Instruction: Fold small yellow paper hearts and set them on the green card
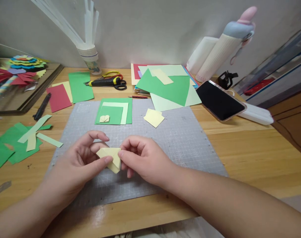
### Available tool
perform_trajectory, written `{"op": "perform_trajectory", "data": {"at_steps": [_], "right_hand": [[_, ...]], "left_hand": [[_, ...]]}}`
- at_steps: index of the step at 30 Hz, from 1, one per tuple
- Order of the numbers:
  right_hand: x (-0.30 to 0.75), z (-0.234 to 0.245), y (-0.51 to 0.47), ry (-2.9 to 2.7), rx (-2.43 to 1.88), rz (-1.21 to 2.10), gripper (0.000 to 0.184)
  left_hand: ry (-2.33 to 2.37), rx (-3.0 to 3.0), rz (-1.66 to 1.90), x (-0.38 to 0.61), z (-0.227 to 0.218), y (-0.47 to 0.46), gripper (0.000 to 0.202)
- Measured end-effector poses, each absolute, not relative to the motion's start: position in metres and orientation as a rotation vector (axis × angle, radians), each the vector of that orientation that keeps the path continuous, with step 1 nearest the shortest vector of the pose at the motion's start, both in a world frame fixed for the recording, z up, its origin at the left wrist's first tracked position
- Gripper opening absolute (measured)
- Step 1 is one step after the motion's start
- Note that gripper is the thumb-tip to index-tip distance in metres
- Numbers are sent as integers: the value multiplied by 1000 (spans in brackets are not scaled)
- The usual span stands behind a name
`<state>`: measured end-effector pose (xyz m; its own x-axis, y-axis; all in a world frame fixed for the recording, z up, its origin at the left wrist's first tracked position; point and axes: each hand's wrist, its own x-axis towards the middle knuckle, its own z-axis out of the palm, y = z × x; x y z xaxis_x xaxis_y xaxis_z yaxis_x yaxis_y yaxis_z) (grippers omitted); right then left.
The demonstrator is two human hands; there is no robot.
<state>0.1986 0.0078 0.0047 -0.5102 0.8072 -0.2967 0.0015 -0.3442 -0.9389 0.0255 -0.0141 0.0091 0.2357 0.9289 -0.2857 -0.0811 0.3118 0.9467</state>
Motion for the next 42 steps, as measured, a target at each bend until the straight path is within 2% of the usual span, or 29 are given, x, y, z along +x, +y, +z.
{"op": "perform_trajectory", "data": {"at_steps": [3, 7, 14, 34, 42], "right_hand": [[198, 3, 7, -1343, -1089, 1884, 15], [199, 1, 6, -1385, -1088, 1879, 15], [201, -1, 9, -1439, -1059, 1947, 23], [201, 0, 6, -1519, -1204, 1752, 22], [203, 1, 11, -1296, -1034, 2049, 26]], "left_hand": [[1126, 1035, 752, 26, 10, -14, 30], [1208, 1093, 625, 28, 12, -13, 15], [1193, 1046, 698, 26, 12, -11, 21], [1239, 1029, 665, 27, 9, -11, 22], [1185, 911, 683, 24, 10, -9, 20]]}}
